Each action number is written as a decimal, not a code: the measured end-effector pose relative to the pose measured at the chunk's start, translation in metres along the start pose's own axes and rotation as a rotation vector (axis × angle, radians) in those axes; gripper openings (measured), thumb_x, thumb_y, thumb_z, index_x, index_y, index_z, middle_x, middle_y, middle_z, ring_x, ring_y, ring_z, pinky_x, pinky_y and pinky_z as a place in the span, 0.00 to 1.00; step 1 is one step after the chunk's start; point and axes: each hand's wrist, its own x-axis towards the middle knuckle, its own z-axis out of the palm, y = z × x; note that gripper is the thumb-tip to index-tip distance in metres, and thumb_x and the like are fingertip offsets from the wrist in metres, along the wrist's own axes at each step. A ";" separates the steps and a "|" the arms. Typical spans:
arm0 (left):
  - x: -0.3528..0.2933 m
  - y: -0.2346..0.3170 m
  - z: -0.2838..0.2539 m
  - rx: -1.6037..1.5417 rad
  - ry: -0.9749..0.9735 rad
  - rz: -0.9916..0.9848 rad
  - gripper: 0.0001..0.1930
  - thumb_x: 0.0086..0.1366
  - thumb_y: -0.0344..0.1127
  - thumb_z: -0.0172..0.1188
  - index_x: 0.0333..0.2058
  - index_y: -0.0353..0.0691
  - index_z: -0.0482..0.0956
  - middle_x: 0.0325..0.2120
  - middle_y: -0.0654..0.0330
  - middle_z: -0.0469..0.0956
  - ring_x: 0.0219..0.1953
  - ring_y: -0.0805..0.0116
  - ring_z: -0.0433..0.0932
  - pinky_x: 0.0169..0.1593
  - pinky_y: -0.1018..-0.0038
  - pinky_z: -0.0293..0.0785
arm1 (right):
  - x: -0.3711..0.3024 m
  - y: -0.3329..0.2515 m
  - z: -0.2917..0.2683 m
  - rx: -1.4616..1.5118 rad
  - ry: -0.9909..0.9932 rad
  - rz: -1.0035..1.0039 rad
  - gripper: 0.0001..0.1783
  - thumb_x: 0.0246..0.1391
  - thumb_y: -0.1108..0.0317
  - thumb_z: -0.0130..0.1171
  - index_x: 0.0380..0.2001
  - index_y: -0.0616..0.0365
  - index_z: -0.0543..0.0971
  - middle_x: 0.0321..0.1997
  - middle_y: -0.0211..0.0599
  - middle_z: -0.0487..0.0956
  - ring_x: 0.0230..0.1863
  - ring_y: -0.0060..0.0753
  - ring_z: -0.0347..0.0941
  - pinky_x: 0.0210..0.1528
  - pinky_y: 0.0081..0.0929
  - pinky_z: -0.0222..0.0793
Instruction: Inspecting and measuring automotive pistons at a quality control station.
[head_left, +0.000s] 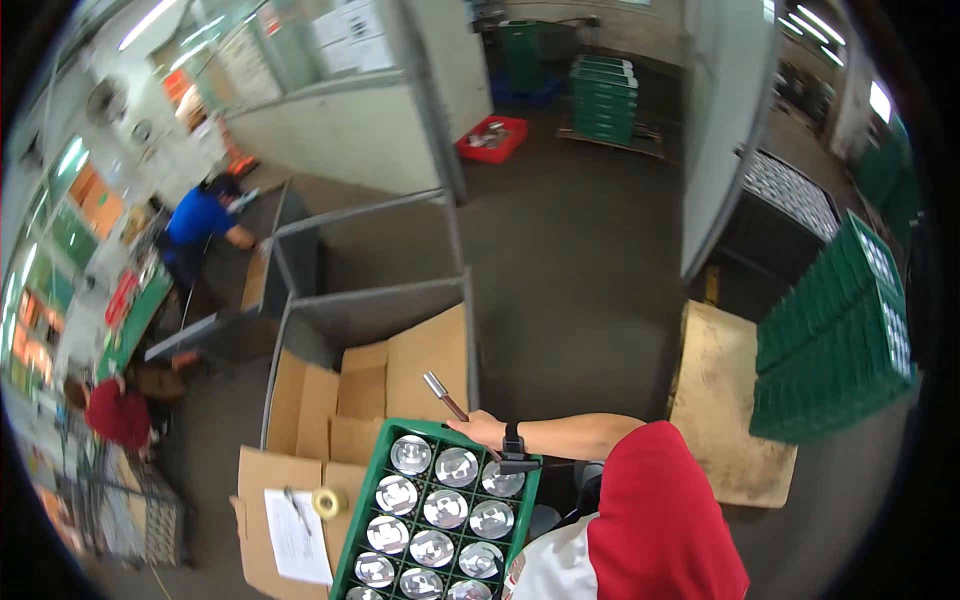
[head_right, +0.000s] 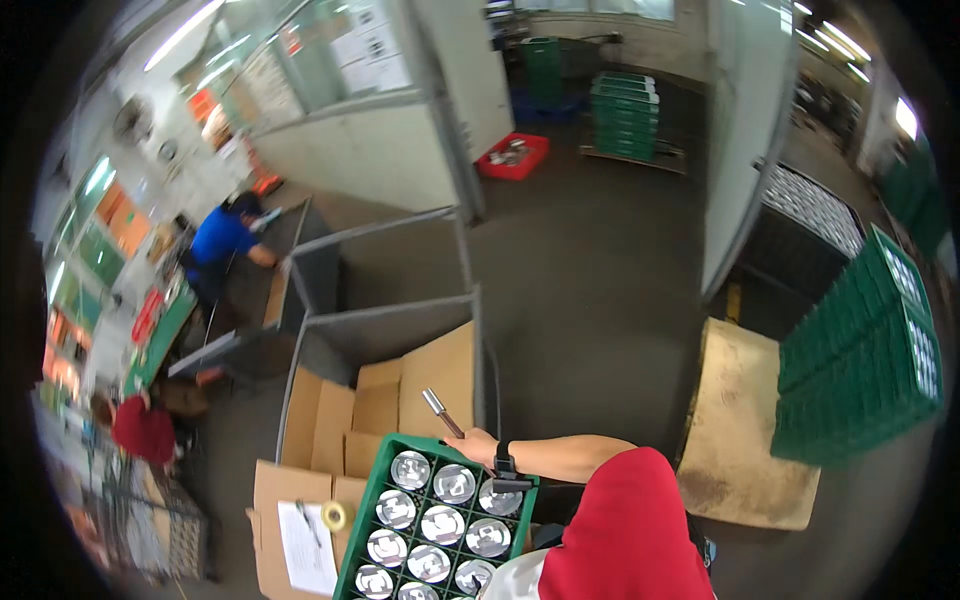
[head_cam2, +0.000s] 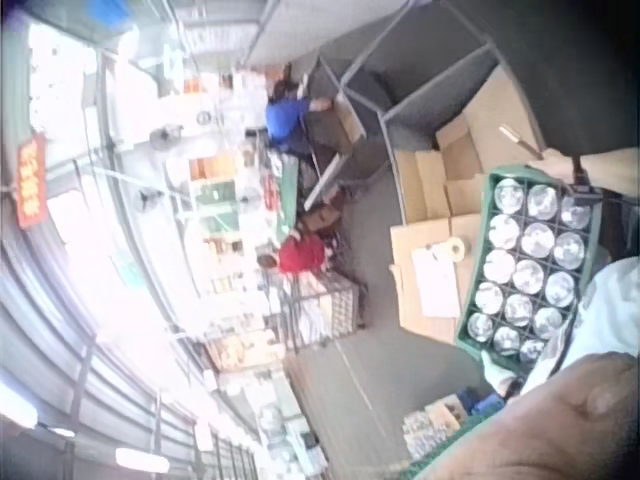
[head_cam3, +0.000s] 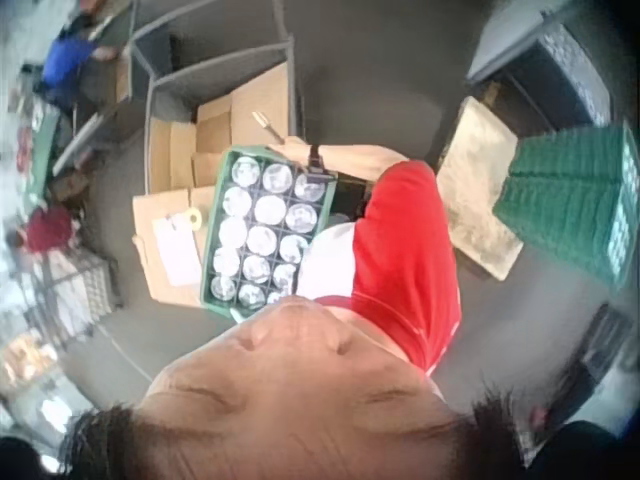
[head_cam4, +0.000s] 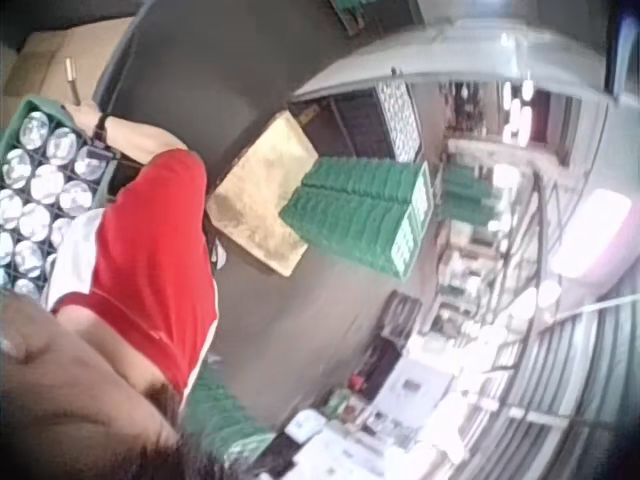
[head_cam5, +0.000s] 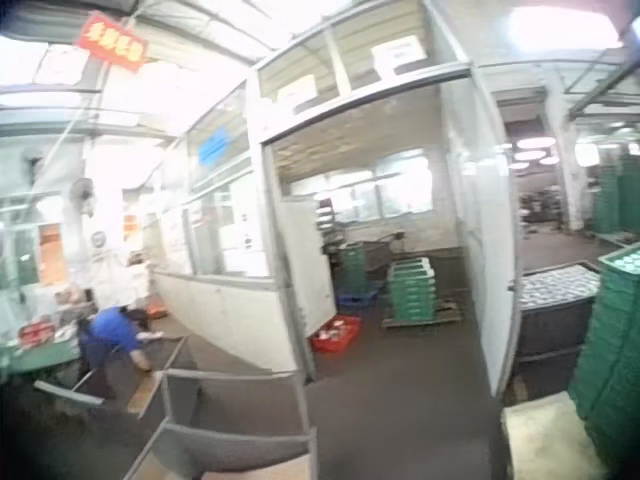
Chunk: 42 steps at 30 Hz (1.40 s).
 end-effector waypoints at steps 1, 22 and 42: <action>0.012 0.027 0.023 0.060 -0.026 0.012 0.25 0.74 0.43 0.44 0.65 0.52 0.50 0.61 0.48 0.59 0.58 0.44 0.64 0.55 0.45 0.70 | -0.001 0.007 -0.023 0.048 0.042 0.025 0.29 0.60 0.46 0.57 0.23 0.65 0.79 0.23 0.36 0.75 0.25 0.29 0.68 0.28 0.36 0.62; 0.205 -0.082 0.756 0.758 -0.749 0.072 0.21 0.69 0.47 0.54 0.48 0.35 0.75 0.41 0.54 0.78 0.40 0.60 0.78 0.47 0.64 0.76 | -0.326 0.152 -0.504 0.851 1.580 0.107 0.26 0.60 0.47 0.57 0.32 0.66 0.80 0.26 0.32 0.76 0.27 0.26 0.69 0.30 0.33 0.67; 0.300 -0.448 1.189 1.495 -1.242 -0.578 0.26 0.68 0.52 0.53 0.55 0.39 0.74 0.51 0.53 0.78 0.50 0.51 0.78 0.56 0.55 0.73 | -0.386 0.187 -0.506 1.382 2.574 0.210 0.17 0.63 0.55 0.58 0.31 0.60 0.79 0.28 0.26 0.74 0.30 0.19 0.65 0.33 0.27 0.64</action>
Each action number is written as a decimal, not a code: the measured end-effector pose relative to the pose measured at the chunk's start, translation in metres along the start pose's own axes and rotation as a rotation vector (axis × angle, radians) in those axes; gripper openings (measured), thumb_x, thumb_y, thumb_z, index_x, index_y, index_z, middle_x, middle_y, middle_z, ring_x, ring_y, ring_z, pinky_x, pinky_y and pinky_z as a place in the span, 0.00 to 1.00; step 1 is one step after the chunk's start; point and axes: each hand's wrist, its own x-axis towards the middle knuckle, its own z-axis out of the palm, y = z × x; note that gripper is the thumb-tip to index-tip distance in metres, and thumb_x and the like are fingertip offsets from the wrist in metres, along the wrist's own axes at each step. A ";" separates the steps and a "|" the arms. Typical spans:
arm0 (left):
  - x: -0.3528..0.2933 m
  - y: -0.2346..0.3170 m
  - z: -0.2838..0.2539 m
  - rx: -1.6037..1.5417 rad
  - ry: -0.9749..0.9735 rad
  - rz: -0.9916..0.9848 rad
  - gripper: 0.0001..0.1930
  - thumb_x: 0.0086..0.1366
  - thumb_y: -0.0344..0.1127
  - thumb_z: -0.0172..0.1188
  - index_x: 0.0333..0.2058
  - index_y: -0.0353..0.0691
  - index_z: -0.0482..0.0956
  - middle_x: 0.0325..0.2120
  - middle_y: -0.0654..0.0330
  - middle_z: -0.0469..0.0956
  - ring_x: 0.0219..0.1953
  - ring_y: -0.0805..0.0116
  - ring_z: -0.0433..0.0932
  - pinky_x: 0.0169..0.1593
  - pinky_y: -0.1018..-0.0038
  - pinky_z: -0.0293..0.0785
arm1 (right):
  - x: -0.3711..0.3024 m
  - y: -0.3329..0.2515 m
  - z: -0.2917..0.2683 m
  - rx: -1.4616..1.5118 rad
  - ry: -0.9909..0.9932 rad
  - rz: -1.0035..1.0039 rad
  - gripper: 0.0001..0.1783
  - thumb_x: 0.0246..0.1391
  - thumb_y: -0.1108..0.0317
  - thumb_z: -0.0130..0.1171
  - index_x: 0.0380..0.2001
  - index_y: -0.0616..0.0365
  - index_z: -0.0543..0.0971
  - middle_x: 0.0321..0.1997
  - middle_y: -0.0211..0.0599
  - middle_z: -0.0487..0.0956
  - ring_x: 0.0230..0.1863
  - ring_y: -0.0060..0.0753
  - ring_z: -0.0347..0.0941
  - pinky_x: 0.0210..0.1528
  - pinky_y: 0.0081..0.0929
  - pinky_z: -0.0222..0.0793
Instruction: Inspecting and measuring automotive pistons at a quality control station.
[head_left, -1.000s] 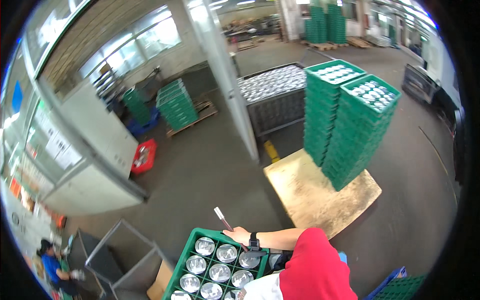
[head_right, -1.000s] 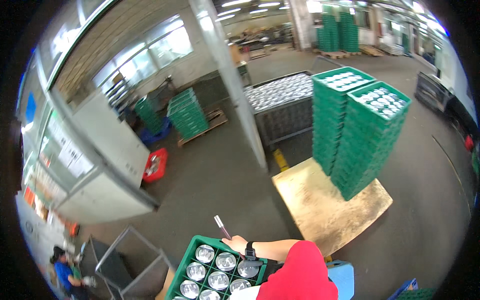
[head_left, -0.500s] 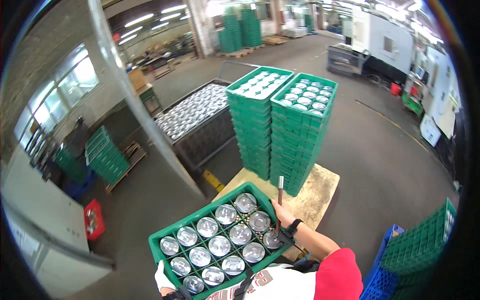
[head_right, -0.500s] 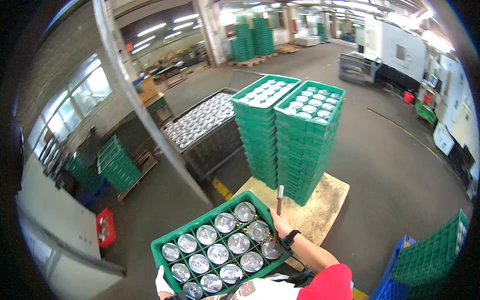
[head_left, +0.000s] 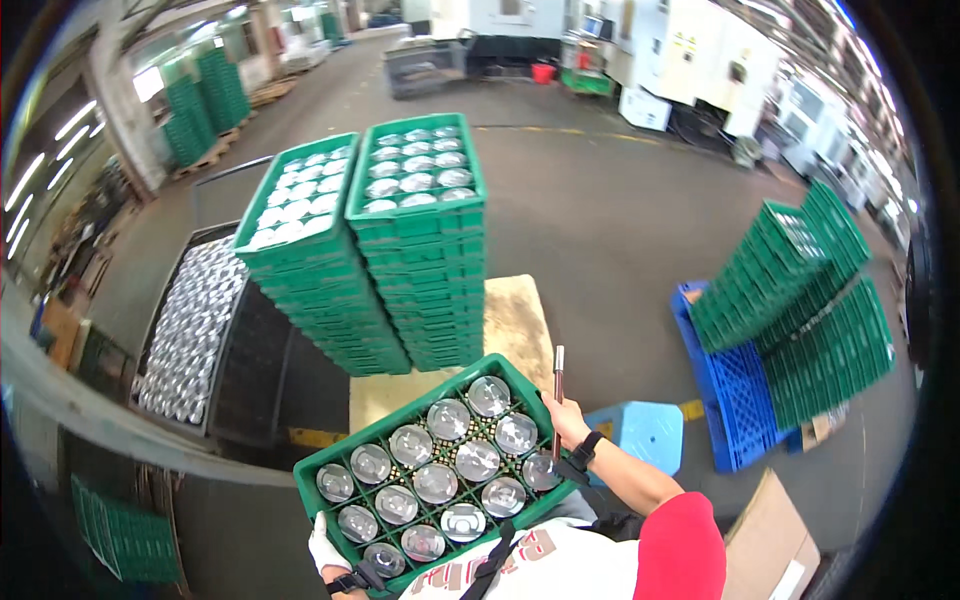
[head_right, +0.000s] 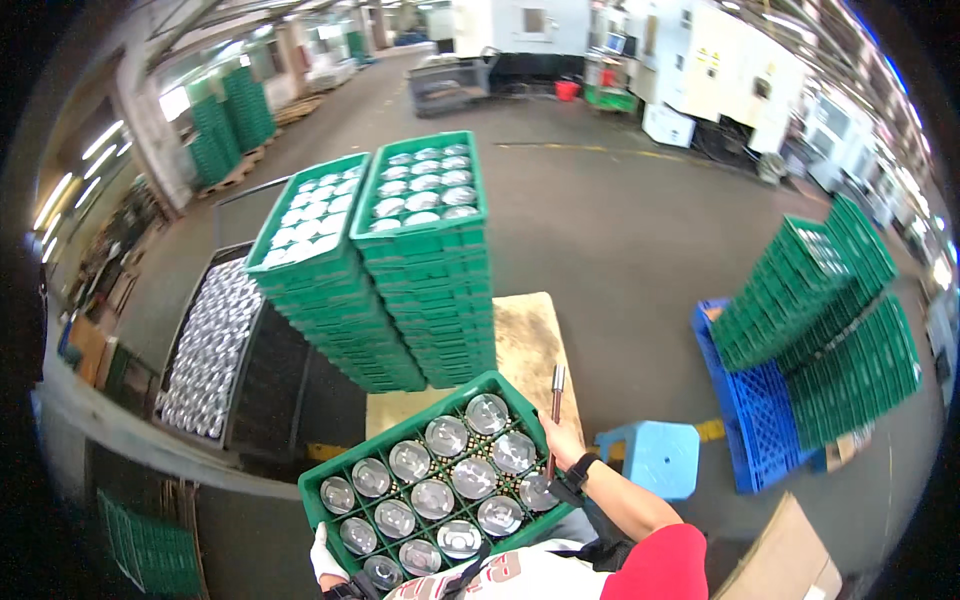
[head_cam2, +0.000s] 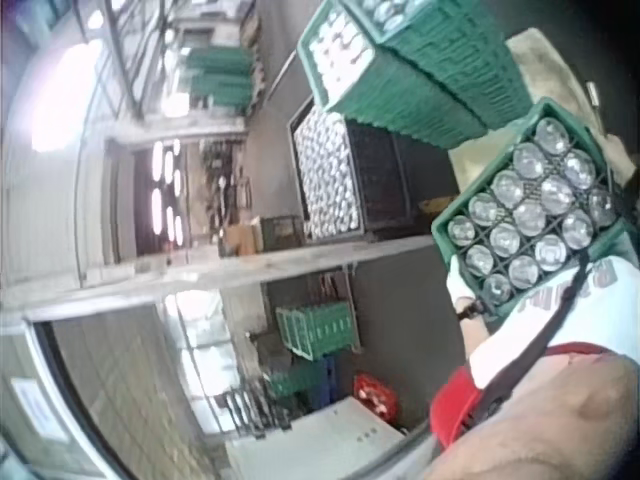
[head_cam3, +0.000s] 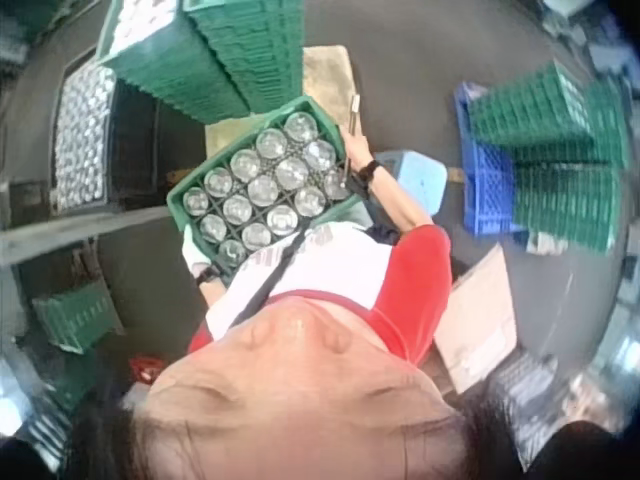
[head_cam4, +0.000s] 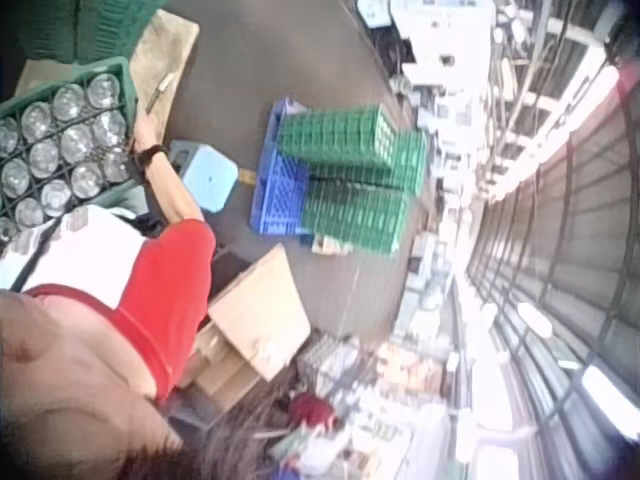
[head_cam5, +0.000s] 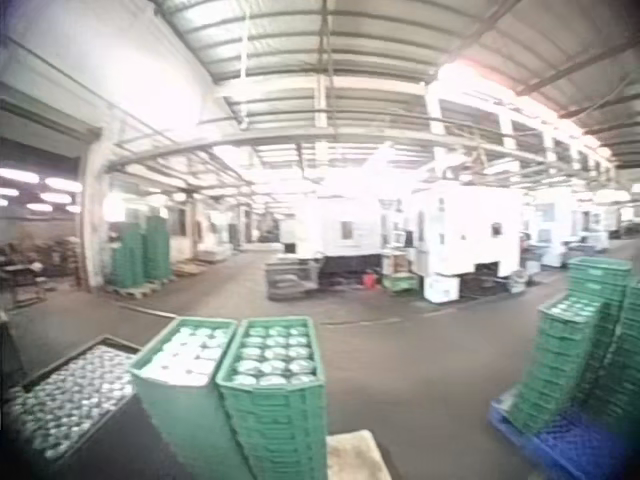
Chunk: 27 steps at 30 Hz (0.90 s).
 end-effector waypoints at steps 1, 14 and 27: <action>0.011 0.007 0.010 -0.004 0.001 -0.011 0.23 0.67 0.48 0.55 0.53 0.36 0.75 0.47 0.52 0.79 0.45 0.53 0.79 0.51 0.56 0.75 | -0.002 0.004 -0.004 -0.003 0.061 0.002 0.17 0.63 0.55 0.58 0.32 0.60 0.80 0.29 0.25 0.75 0.30 0.19 0.65 0.33 0.27 0.64; 0.087 -0.027 0.113 0.075 0.012 -0.054 0.23 0.66 0.46 0.58 0.50 0.32 0.76 0.42 0.53 0.79 0.39 0.59 0.79 0.45 0.62 0.77 | 0.067 -0.045 -0.060 0.194 0.140 -0.024 0.18 0.63 0.53 0.58 0.28 0.56 0.77 0.22 0.20 0.67 0.24 0.17 0.59 0.25 0.24 0.56; 0.122 -0.275 0.351 0.014 0.398 -0.006 0.21 0.56 0.30 0.66 0.50 0.36 0.78 0.41 0.54 0.81 0.39 0.57 0.80 0.46 0.59 0.79 | 0.468 -0.011 -0.153 -0.207 -0.126 0.085 0.24 0.60 0.53 0.60 0.37 0.70 0.81 0.32 0.35 0.80 0.33 0.28 0.71 0.36 0.36 0.69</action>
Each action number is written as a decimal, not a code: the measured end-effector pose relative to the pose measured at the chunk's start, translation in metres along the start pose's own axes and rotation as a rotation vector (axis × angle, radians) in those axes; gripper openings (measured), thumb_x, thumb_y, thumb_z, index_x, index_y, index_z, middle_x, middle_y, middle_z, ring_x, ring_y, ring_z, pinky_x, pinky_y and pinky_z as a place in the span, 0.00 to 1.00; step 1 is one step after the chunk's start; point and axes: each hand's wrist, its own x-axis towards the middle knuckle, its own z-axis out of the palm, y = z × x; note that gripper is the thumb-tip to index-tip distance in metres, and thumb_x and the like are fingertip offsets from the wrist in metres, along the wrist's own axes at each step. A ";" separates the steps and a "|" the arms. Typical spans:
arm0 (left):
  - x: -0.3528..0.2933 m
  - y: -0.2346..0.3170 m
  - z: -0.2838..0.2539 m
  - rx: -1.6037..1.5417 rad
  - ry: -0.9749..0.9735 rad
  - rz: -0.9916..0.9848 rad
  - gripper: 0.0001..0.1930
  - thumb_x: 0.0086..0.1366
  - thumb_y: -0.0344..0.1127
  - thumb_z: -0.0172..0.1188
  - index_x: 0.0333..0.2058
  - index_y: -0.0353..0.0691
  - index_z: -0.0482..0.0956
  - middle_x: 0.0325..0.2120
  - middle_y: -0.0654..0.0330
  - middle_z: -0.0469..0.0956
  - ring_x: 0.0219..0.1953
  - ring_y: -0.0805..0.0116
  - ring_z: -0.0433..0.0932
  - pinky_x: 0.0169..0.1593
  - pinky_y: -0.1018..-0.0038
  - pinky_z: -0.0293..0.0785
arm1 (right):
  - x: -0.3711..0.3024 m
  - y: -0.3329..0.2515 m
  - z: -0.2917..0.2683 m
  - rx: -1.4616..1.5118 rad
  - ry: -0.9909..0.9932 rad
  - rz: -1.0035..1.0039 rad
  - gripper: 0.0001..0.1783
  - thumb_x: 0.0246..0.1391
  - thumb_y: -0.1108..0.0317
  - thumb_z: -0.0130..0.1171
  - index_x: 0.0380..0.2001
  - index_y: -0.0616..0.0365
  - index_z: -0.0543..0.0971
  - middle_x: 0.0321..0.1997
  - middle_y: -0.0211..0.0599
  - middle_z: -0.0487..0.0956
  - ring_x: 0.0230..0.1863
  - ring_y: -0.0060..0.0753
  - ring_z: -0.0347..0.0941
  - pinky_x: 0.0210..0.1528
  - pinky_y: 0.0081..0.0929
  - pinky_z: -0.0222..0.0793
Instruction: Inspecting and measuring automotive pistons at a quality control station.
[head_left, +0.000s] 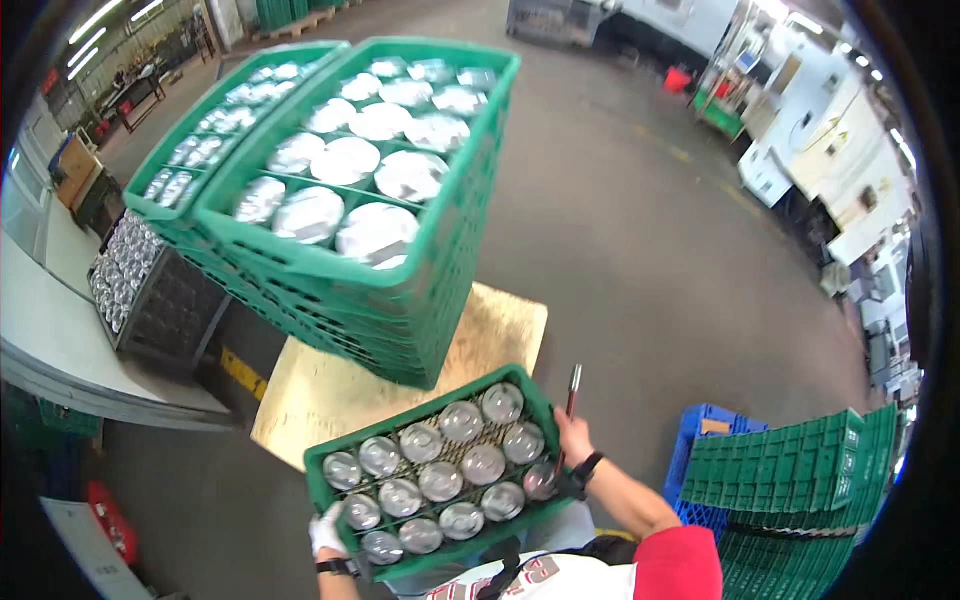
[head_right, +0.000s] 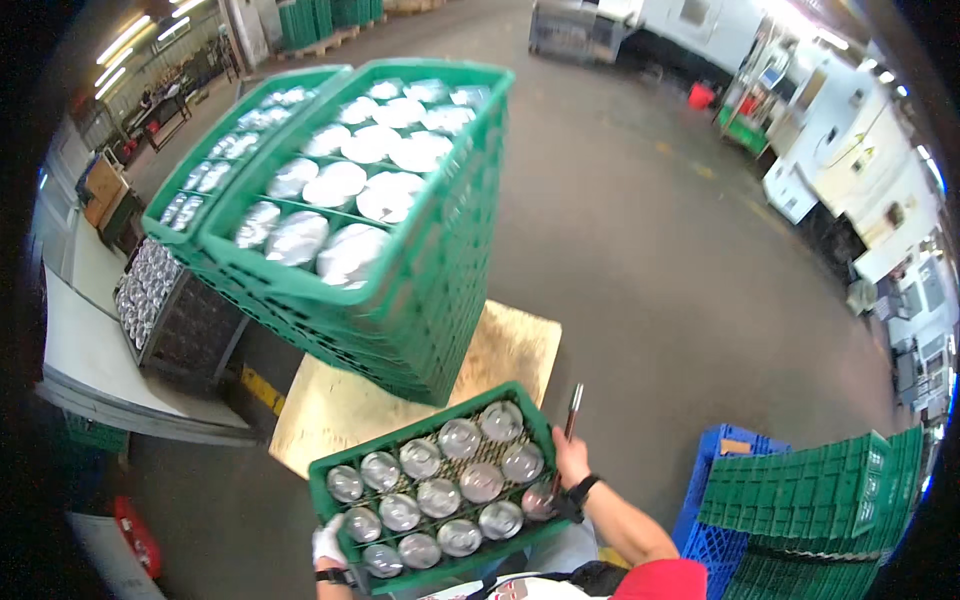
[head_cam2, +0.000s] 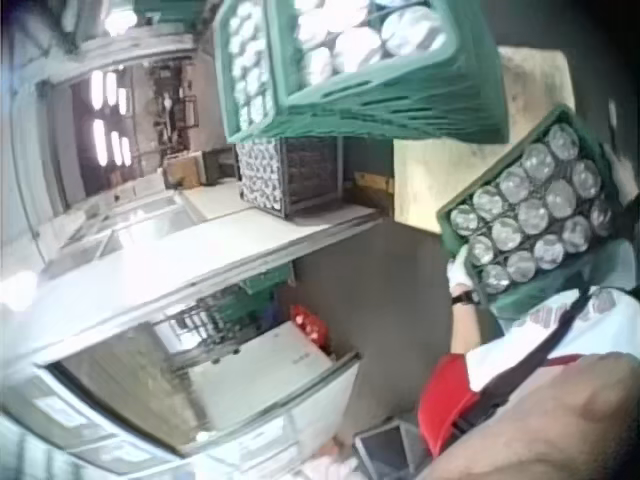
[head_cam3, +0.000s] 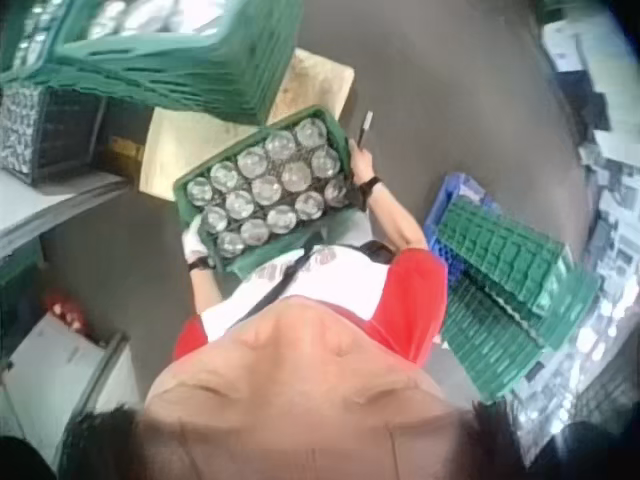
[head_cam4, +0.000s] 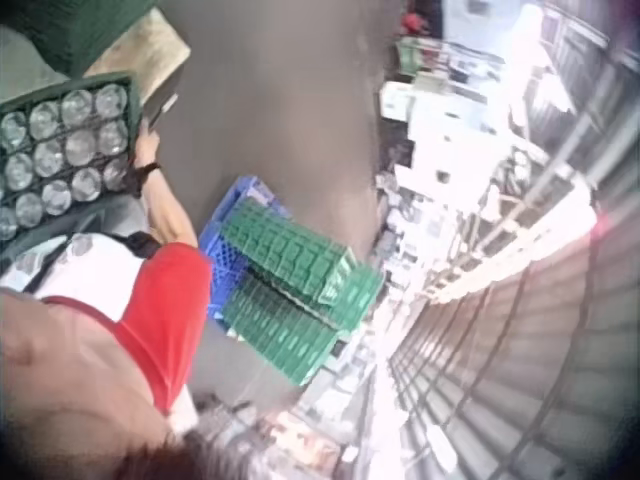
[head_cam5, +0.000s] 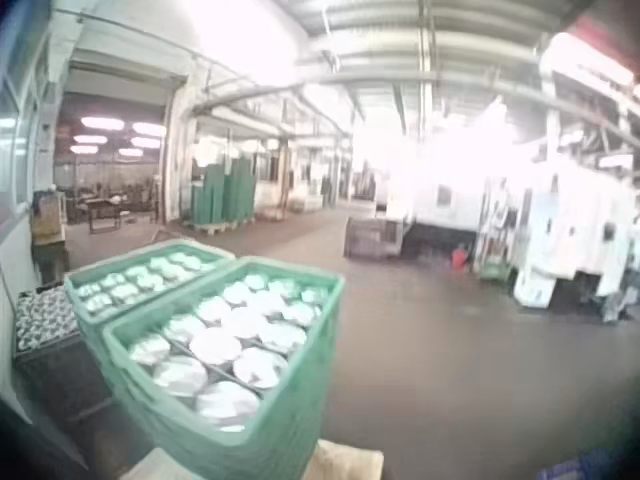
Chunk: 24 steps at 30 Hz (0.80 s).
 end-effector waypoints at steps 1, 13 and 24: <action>0.008 -0.028 0.012 0.050 -0.015 -0.080 0.21 0.54 0.27 0.65 0.49 0.37 0.78 0.41 0.56 0.81 0.39 0.56 0.80 0.45 0.58 0.79 | 0.028 -0.001 -0.007 -0.066 0.017 -0.006 0.25 0.59 0.52 0.59 0.34 0.71 0.80 0.29 0.36 0.80 0.31 0.29 0.72 0.35 0.38 0.69; 0.096 -0.298 0.082 0.117 0.160 -0.690 0.10 0.57 0.30 0.61 0.37 0.36 0.74 0.32 0.50 0.76 0.34 0.47 0.75 0.39 0.52 0.74 | 0.248 0.010 0.012 -0.713 -0.193 -0.091 0.32 0.58 0.42 0.53 0.34 0.67 0.81 0.30 0.54 0.81 0.38 0.54 0.80 0.43 0.42 0.71; 0.232 -0.371 0.166 -0.089 0.146 -0.577 0.10 0.58 0.32 0.61 0.37 0.35 0.76 0.35 0.53 0.77 0.38 0.51 0.77 0.44 0.50 0.75 | 0.462 0.061 0.117 -0.598 -0.240 -0.104 0.29 0.50 0.46 0.58 0.38 0.66 0.81 0.36 0.57 0.82 0.43 0.52 0.80 0.47 0.40 0.71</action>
